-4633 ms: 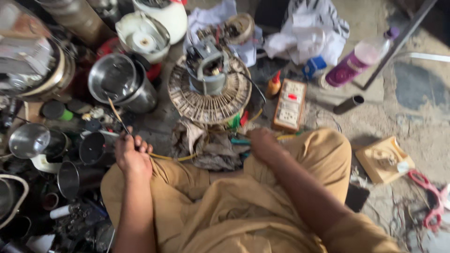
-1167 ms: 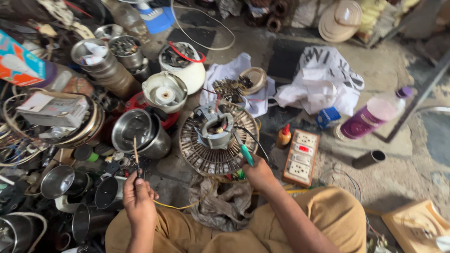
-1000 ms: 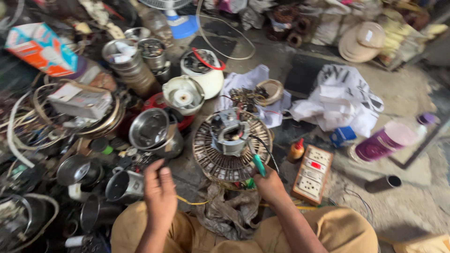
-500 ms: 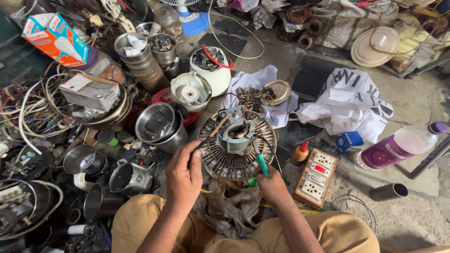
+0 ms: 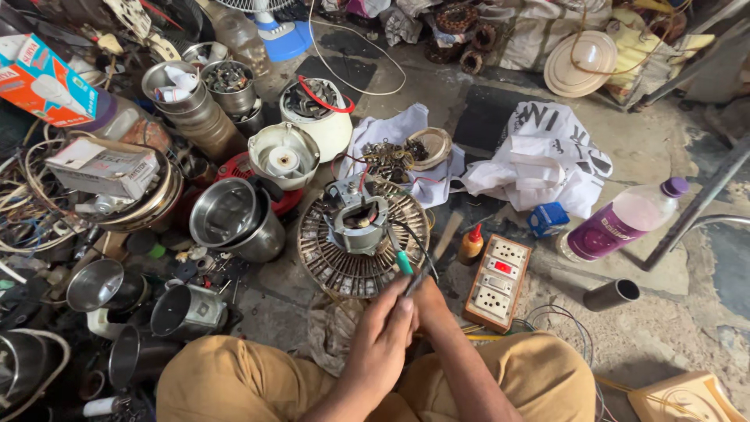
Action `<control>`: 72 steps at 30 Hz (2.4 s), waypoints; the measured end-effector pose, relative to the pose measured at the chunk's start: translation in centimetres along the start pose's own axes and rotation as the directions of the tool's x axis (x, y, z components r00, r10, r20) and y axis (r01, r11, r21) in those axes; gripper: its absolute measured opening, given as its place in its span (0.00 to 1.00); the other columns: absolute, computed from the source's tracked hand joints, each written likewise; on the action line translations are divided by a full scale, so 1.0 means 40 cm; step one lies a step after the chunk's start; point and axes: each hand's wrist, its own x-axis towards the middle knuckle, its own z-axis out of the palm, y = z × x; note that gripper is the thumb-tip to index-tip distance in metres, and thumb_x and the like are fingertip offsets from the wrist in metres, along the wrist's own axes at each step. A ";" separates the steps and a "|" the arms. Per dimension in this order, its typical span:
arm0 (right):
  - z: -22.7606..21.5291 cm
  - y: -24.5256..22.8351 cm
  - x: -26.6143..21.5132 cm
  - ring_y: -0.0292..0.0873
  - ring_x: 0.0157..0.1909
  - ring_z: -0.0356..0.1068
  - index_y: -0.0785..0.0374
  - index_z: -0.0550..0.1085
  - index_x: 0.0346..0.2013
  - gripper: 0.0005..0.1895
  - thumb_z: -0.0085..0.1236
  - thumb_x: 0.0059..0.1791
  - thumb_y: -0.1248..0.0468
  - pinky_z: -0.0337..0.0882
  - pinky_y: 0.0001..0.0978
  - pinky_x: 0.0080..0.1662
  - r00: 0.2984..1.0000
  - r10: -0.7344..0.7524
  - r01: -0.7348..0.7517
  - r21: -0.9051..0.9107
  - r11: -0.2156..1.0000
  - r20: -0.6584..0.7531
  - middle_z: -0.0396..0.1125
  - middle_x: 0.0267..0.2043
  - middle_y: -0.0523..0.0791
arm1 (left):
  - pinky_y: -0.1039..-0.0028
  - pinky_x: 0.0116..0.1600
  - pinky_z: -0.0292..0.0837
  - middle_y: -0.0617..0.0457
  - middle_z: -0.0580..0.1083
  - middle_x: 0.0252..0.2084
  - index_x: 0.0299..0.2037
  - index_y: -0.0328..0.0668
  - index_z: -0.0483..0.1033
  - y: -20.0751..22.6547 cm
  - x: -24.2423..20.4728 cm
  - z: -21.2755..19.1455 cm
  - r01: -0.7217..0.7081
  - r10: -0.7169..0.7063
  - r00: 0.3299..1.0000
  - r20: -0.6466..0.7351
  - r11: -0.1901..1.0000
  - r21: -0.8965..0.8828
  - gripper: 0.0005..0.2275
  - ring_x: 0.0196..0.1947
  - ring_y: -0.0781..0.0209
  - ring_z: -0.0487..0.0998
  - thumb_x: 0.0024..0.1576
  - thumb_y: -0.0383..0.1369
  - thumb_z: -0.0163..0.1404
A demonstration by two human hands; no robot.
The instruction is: The person repairs a ceiling fan motor by stripping wires with pliers, applying adhesive from a bottle, and arranging the motor components by hand while sitting on the floor.
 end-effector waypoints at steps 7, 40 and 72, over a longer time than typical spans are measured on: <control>0.063 -0.065 -0.001 0.40 0.34 0.69 0.68 0.72 0.50 0.14 0.51 0.53 0.64 0.69 0.30 0.37 0.960 -0.252 -0.230 -0.858 -0.459 -0.123 0.70 0.34 0.47 | 0.78 0.25 0.66 0.56 0.71 0.27 0.59 0.39 0.71 -0.061 0.181 0.123 0.171 -0.191 0.979 -0.072 0.961 -0.218 0.13 0.19 0.71 0.69 0.66 0.30 0.43; 0.029 -0.150 -0.011 0.45 0.51 0.67 0.58 0.66 0.56 0.19 0.53 0.51 0.67 0.70 0.37 0.49 0.985 -0.139 -0.125 -0.976 -0.179 -0.101 0.66 0.47 0.51 | 0.64 0.38 0.81 0.52 0.74 0.34 0.44 0.43 0.66 -0.223 0.376 0.193 0.250 -0.340 0.939 -0.048 0.774 -0.582 0.03 0.29 0.61 0.78 0.64 0.26 0.46; 0.014 -0.105 0.047 0.44 0.47 0.67 0.59 0.67 0.53 0.17 0.53 0.50 0.67 0.69 0.37 0.47 0.986 -0.152 -0.007 -0.913 0.407 -0.075 0.66 0.44 0.50 | 0.66 0.38 0.79 0.54 0.72 0.34 0.44 0.45 0.64 -0.198 0.379 0.170 0.210 -0.342 0.934 -0.103 0.759 -0.617 0.04 0.29 0.65 0.75 0.63 0.26 0.44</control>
